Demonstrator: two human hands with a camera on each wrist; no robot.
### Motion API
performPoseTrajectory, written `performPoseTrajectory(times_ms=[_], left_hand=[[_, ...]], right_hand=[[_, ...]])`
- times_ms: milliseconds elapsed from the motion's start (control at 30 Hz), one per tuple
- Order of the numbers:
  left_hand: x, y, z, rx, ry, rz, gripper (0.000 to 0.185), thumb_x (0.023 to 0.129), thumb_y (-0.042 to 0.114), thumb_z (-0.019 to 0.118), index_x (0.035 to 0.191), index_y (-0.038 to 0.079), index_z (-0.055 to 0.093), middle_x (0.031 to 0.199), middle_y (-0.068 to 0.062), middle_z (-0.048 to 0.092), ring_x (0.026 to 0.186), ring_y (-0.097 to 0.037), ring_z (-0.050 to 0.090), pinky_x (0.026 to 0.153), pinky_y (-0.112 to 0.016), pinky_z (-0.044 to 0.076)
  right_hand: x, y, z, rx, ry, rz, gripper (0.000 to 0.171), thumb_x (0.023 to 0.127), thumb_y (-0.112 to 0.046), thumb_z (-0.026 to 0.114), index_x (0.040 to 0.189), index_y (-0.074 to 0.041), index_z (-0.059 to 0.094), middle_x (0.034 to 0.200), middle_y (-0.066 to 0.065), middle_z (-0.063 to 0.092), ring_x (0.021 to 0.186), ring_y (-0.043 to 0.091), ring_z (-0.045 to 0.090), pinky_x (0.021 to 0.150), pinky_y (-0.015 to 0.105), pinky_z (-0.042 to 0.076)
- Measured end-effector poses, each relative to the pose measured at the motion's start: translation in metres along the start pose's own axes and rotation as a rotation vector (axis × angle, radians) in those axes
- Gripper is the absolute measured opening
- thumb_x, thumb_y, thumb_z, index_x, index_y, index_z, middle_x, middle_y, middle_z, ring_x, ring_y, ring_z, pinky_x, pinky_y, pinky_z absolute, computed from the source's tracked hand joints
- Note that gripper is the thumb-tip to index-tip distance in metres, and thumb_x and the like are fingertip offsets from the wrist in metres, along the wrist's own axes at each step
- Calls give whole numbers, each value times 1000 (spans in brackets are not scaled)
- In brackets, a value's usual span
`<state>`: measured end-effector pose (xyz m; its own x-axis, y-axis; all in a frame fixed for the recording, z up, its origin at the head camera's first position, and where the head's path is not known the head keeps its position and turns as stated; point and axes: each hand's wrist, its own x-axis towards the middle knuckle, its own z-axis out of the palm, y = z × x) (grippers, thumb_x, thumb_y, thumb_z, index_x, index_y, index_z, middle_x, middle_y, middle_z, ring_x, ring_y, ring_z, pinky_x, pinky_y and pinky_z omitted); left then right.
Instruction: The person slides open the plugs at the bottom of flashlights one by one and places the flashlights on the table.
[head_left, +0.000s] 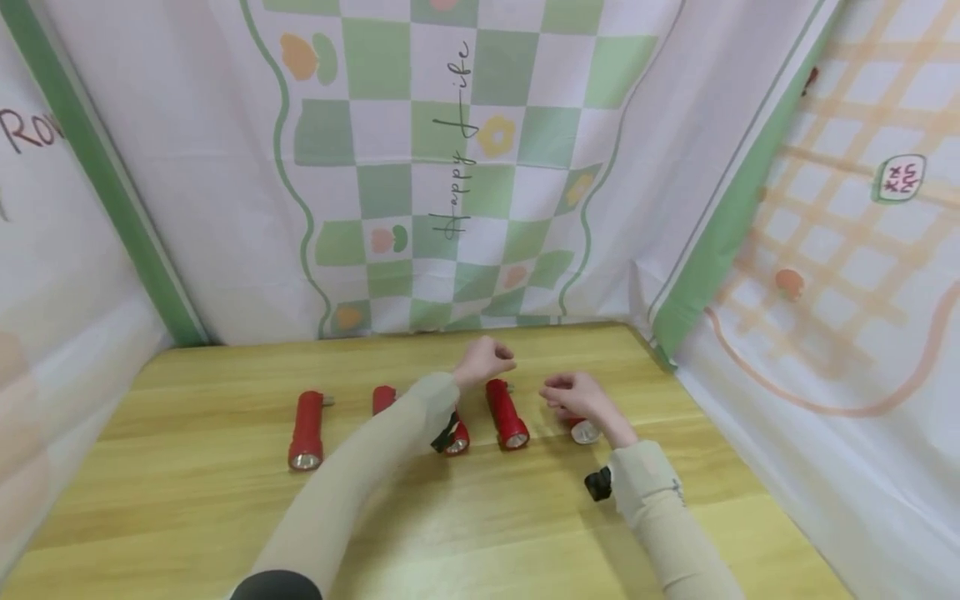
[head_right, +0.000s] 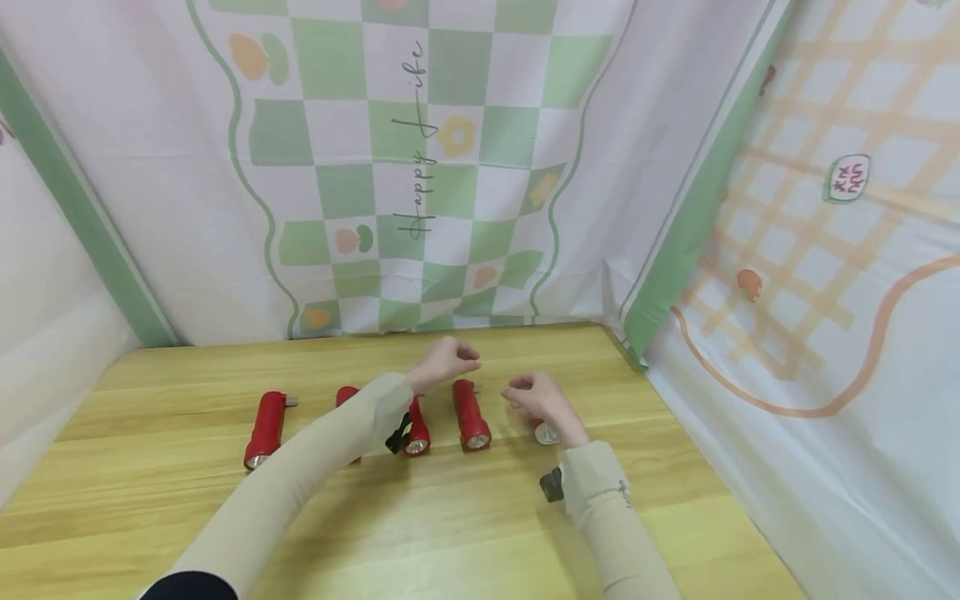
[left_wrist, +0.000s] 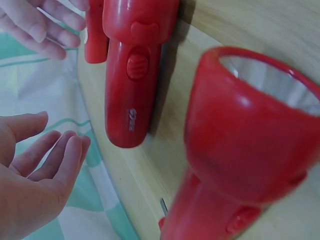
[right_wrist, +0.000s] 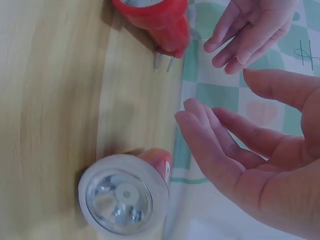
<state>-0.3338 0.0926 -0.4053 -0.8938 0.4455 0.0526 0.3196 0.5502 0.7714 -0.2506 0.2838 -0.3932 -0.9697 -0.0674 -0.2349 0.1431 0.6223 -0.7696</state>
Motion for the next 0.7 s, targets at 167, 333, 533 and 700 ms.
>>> performPoseTrajectory(times_ms=[167, 333, 533, 700], left_hand=[[4, 7, 4, 0, -5, 27, 28, 93, 15, 68, 115, -2, 69, 117, -17, 72, 109, -29, 69, 96, -33, 56], [6, 13, 12, 13, -10, 48, 28, 92, 16, 69, 114, 0, 71, 116, -16, 73, 110, -28, 69, 98, -32, 55], [9, 15, 26, -37, -35, 55, 29, 93, 15, 68, 115, -3, 70, 117, -18, 72, 110, -30, 69, 98, -34, 56], [13, 18, 33, -63, -48, 52, 29, 93, 15, 68, 116, -2, 69, 118, -18, 72, 111, -30, 68, 97, -34, 56]], right_hand=[[-1, 1, -7, 18, 12, 0, 47, 100, -18, 56, 135, 14, 48, 128, 33, 60, 110, 39, 65, 88, 39, 60], [-3, 5, -14, 5, 48, 0, 44, 99, -17, 58, 131, 13, 53, 122, 31, 64, 101, 32, 68, 83, 34, 61], [-9, 10, -22, -21, 75, 12, 47, 98, -18, 59, 133, 13, 52, 124, 31, 63, 104, 36, 68, 85, 34, 61], [-12, 16, -31, -6, 85, 23, 49, 98, -17, 58, 135, 14, 48, 130, 34, 58, 112, 40, 65, 92, 41, 59]])
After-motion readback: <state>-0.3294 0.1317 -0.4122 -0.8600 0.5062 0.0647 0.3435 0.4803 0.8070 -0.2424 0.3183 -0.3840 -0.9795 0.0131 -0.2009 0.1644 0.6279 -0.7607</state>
